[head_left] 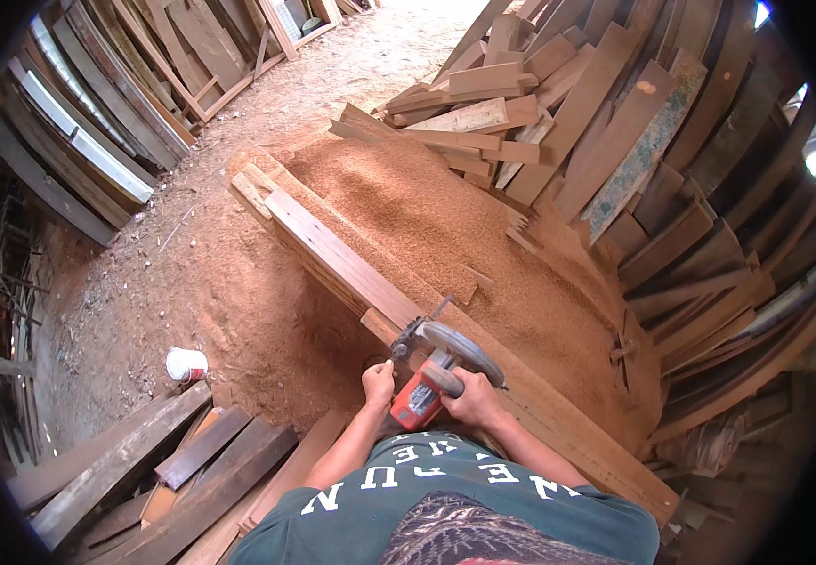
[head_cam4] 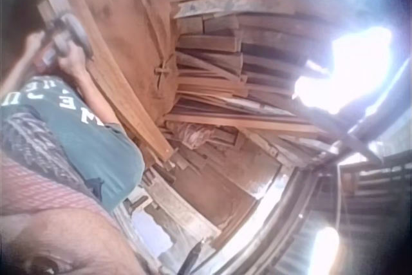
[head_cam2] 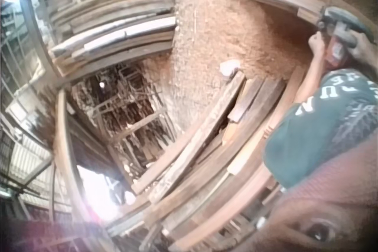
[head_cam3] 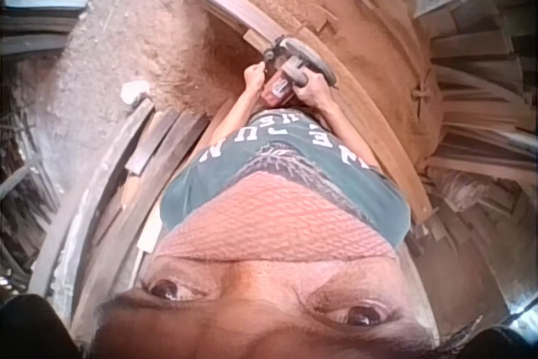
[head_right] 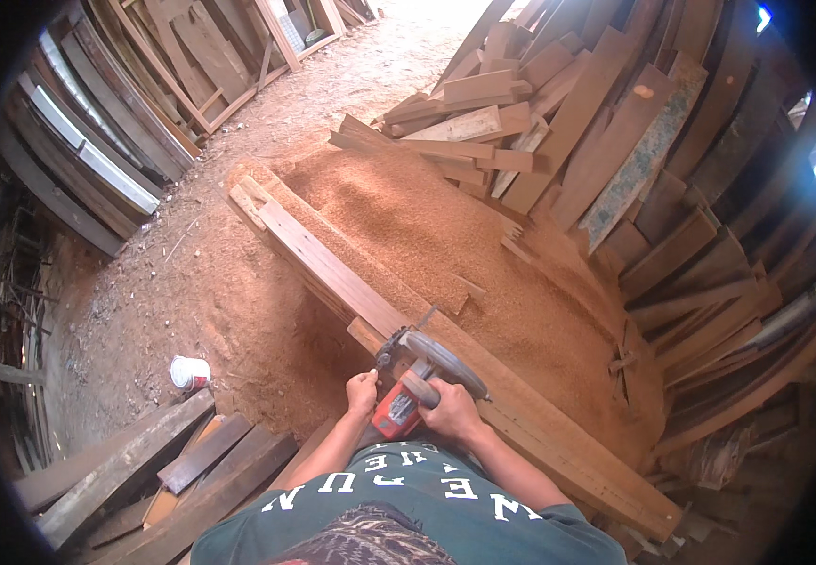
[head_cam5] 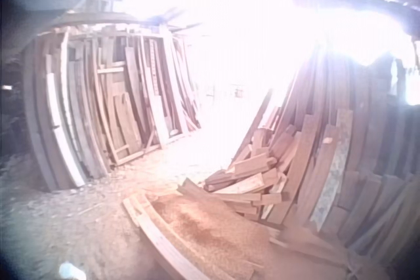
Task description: The person measures and marks a long wooden plank using a small wooden guide and a pencil. They then plug in a circular saw and cut the plank along the marked line, creating sawdust.
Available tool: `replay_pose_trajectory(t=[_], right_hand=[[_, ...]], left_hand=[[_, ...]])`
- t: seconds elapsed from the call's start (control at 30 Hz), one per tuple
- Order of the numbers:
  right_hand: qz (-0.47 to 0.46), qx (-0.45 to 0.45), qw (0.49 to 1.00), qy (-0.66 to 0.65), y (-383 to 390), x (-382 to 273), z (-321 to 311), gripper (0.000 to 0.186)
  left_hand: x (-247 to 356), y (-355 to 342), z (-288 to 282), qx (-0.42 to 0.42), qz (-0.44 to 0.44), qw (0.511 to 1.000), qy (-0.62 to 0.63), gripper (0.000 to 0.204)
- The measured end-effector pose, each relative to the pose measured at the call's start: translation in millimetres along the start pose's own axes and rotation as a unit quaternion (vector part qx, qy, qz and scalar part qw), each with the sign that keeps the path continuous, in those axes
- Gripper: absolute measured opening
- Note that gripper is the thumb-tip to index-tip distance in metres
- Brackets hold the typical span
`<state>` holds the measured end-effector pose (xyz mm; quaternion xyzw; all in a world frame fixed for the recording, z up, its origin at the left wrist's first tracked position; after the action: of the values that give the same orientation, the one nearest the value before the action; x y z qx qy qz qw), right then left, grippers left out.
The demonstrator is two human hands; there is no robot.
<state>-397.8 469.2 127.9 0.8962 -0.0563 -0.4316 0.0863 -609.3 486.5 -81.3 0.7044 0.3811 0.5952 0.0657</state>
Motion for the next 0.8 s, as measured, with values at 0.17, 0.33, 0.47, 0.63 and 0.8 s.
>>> replay_pose_trajectory(t=[0.17, 0.33, 0.47, 0.63, 0.8], right_hand=[[-0.011, 0.003, 1.0, 0.008, -7.2, -1.5, 4.8, 0.025], [-0.011, 0.006, 1.0, 0.01, -15.6, -11.9, 6.0, 0.025], [0.001, 0.002, 1.0, 0.012, -22.4, -17.5, 10.4, 0.03], [-0.01, 0.01, 1.0, 0.003, -30.9, -20.7, 15.9, 0.026], [-0.014, 0.011, 1.0, -0.011, -36.2, -23.2, 22.4, 0.024]], left_hand=[[10.9, -2.1, -2.9, 0.004, 0.005, 1.0, -0.003, 0.036], [17.9, -9.9, -6.5, 0.0, 0.003, 1.0, -0.003, 0.036], [18.1, -18.7, -8.9, -0.005, -0.001, 1.0, 0.013, 0.037], [31.4, -24.7, -12.7, -0.007, -0.004, 1.0, 0.016, 0.037], [29.8, -33.3, -18.9, -0.001, 0.048, 0.999, -0.022, 0.036]])
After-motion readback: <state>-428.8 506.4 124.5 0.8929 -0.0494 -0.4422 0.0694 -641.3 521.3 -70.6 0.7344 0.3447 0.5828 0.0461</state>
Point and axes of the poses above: each hand's wrist, its own y-axis away from the middle knuckle, its own z-axis out of the palm, x = y × z, the point moved 2 cm from there along -y, towards the middle knuckle, and after that the axes turned 9 degrees about x, right-handed, at the moved point
